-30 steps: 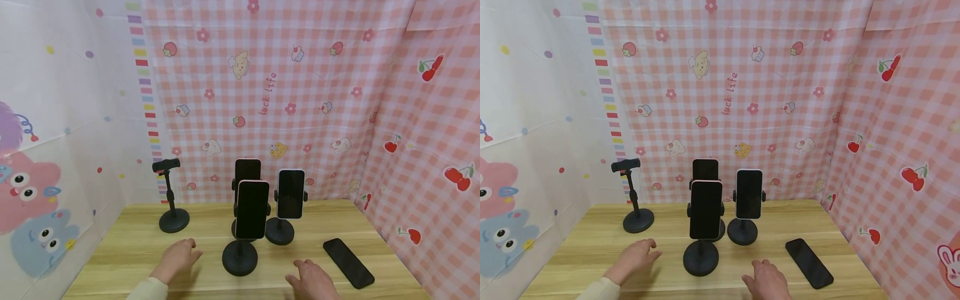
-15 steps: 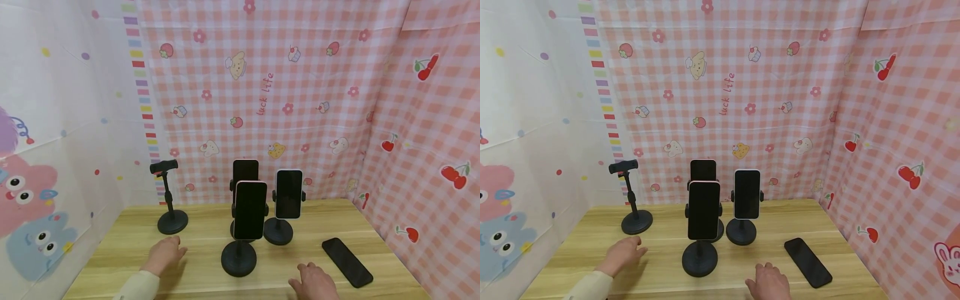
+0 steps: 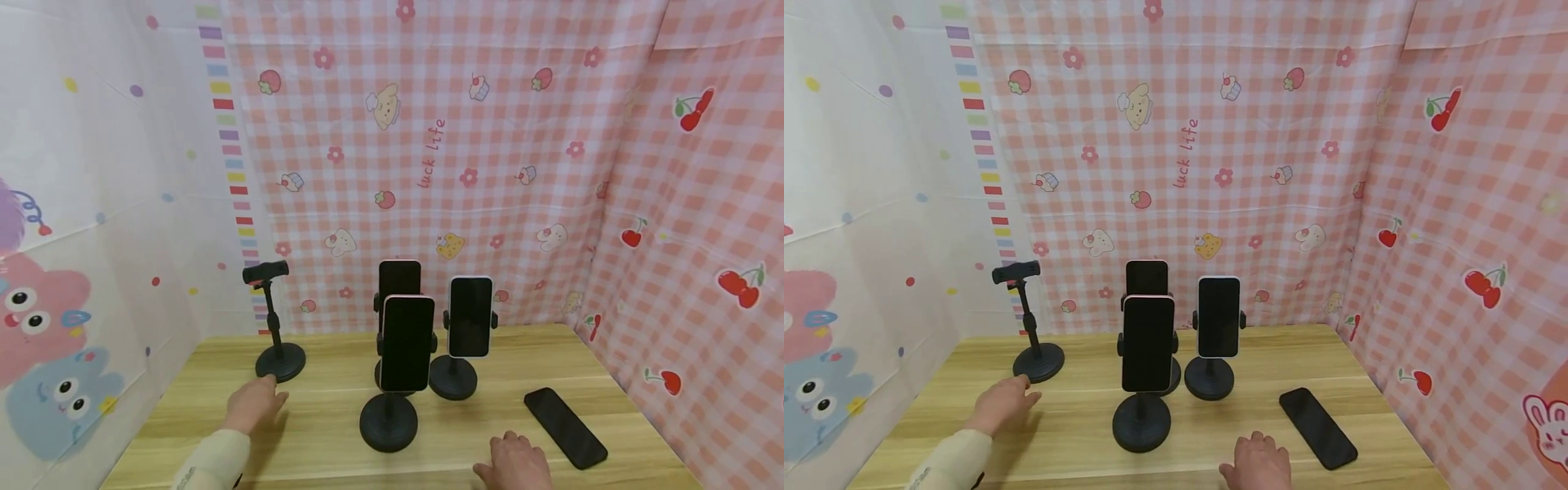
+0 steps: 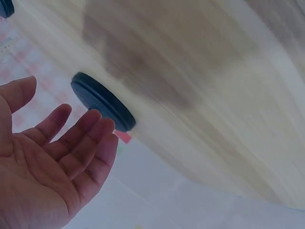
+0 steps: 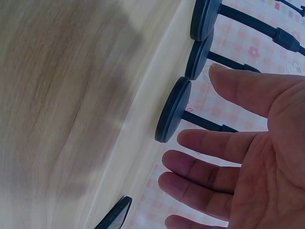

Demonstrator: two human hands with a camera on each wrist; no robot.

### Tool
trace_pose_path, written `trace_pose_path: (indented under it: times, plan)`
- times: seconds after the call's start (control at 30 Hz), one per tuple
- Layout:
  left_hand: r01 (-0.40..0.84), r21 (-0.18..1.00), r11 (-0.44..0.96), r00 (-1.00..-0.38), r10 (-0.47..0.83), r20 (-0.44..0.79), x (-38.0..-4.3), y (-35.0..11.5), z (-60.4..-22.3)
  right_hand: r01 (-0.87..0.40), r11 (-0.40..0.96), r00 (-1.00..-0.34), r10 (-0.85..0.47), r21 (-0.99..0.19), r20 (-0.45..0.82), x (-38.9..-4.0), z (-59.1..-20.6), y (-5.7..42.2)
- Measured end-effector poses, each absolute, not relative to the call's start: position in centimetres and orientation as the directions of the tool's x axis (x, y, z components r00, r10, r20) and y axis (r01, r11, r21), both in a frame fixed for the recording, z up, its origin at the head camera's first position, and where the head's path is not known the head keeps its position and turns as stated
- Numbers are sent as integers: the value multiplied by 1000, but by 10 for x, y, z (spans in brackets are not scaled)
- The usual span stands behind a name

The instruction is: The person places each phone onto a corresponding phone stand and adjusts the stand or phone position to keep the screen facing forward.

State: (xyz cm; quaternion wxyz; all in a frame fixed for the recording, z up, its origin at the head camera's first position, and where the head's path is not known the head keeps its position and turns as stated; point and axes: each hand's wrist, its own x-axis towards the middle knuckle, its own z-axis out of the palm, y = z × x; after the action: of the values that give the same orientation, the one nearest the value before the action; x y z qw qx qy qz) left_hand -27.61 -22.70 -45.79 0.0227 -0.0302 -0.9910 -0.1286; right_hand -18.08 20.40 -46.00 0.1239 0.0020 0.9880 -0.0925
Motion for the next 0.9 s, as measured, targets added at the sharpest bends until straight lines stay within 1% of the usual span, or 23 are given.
trace_pose_path:
  times: [0.2, 0.57, 0.77, 0.9]
  plan:
    - [46, 262, 964, -997, 29, 67, -284, -234, -450, 30, 980, -969, -19, -194, -245, -180, -462, 204]
    - [2, 294, 956, -1000, -7, 30, -303, -245, -435, 52, 972, -965, -10, -228, -260, -178, -461, 203]
    - [-4, 337, 941, -999, -19, 43, -314, -248, -423, 57, 971, -966, -5, -231, -258, -177, -461, 203]
    - [5, 342, 940, -997, -22, 76, -321, -245, -415, 57, 970, -966, -5, -236, -257, -177, -463, 204]
